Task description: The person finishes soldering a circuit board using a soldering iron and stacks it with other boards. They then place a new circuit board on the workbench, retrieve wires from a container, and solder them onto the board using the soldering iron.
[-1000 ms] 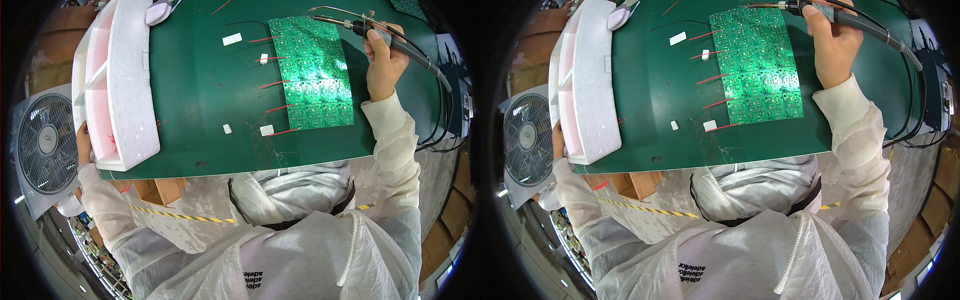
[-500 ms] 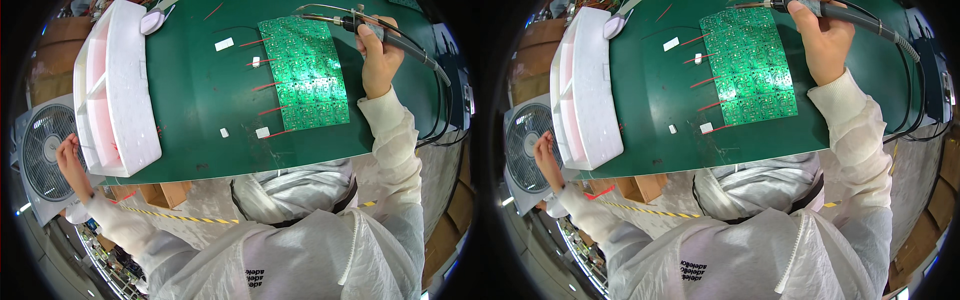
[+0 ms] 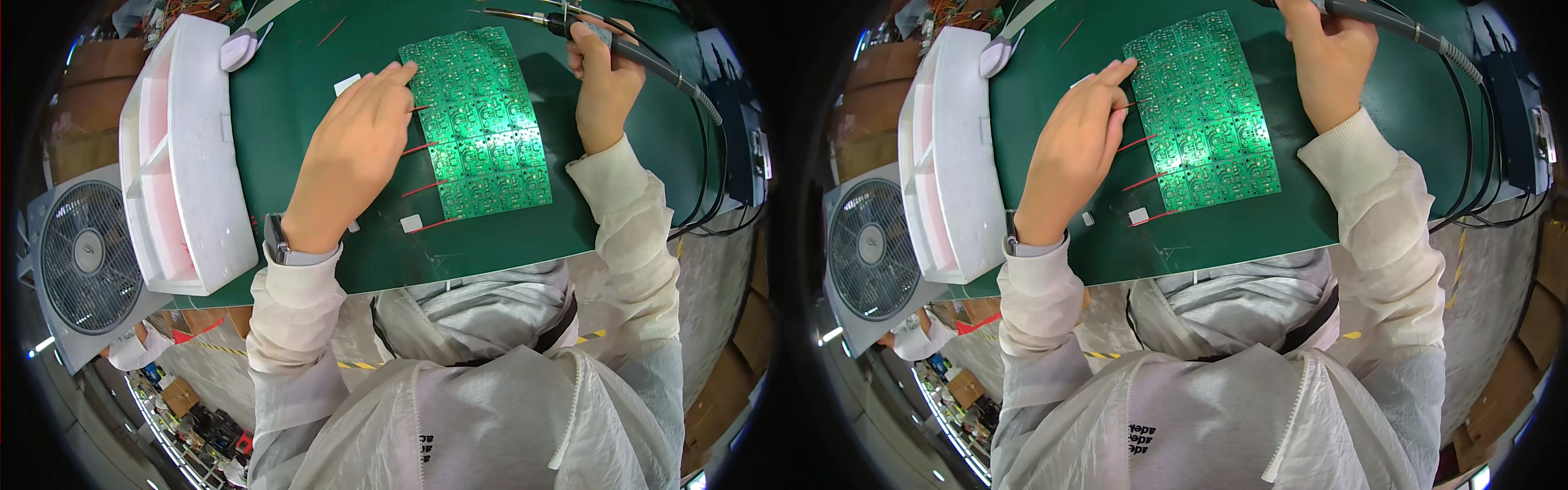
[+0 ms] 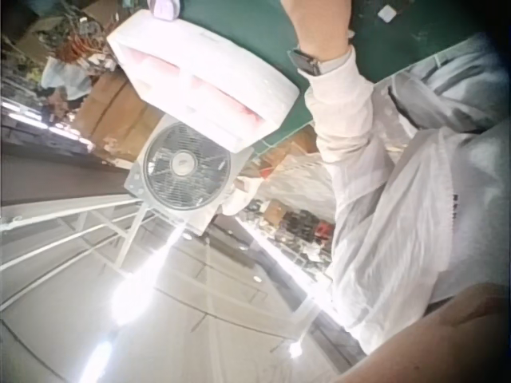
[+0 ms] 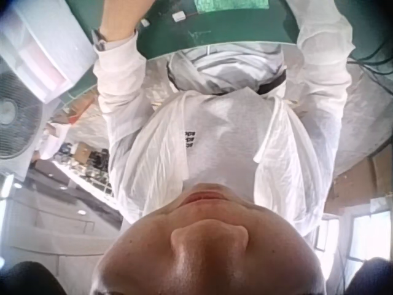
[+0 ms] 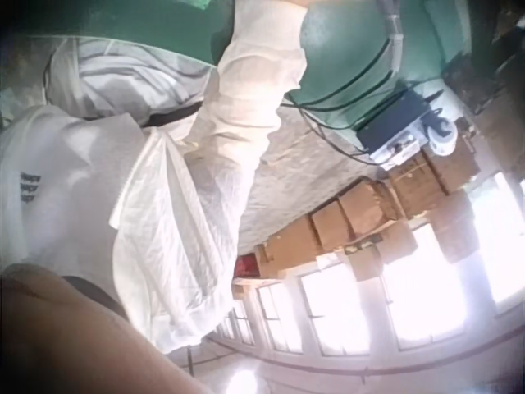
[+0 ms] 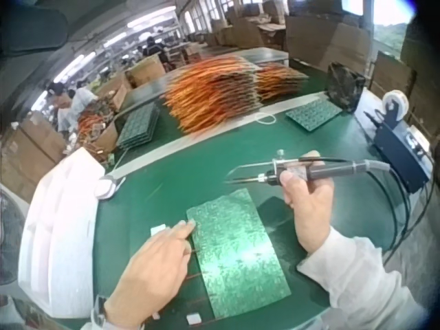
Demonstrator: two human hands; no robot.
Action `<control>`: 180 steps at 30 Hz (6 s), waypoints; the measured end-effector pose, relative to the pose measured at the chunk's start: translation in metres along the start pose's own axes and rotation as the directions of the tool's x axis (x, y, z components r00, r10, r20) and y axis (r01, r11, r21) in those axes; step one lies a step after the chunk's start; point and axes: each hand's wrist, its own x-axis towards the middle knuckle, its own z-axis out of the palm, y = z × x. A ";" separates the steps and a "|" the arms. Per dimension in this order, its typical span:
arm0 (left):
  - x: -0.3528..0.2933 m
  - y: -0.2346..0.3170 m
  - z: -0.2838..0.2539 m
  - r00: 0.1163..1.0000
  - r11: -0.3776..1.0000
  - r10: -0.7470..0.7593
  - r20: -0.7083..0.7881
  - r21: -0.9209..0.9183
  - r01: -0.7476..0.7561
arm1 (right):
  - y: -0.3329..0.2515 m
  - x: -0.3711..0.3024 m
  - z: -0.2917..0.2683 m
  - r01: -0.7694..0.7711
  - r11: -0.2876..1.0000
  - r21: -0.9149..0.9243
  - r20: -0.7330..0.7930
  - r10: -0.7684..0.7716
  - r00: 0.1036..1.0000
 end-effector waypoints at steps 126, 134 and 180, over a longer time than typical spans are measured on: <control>-0.003 -0.002 0.042 0.918 0.971 -0.180 -0.353 -0.215 0.108 | -0.016 -0.036 -0.011 0.300 0.951 -0.081 0.497 -0.222 0.839; -0.004 -0.002 0.043 0.912 0.974 -0.179 -0.370 -0.198 0.111 | -0.016 -0.039 -0.009 0.211 0.977 -0.042 0.424 -0.174 0.889; -0.026 0.060 -0.050 0.875 0.964 -0.260 -0.408 -0.061 0.258 | 0.005 -0.014 -0.029 0.179 0.979 -0.102 -0.117 -0.190 0.975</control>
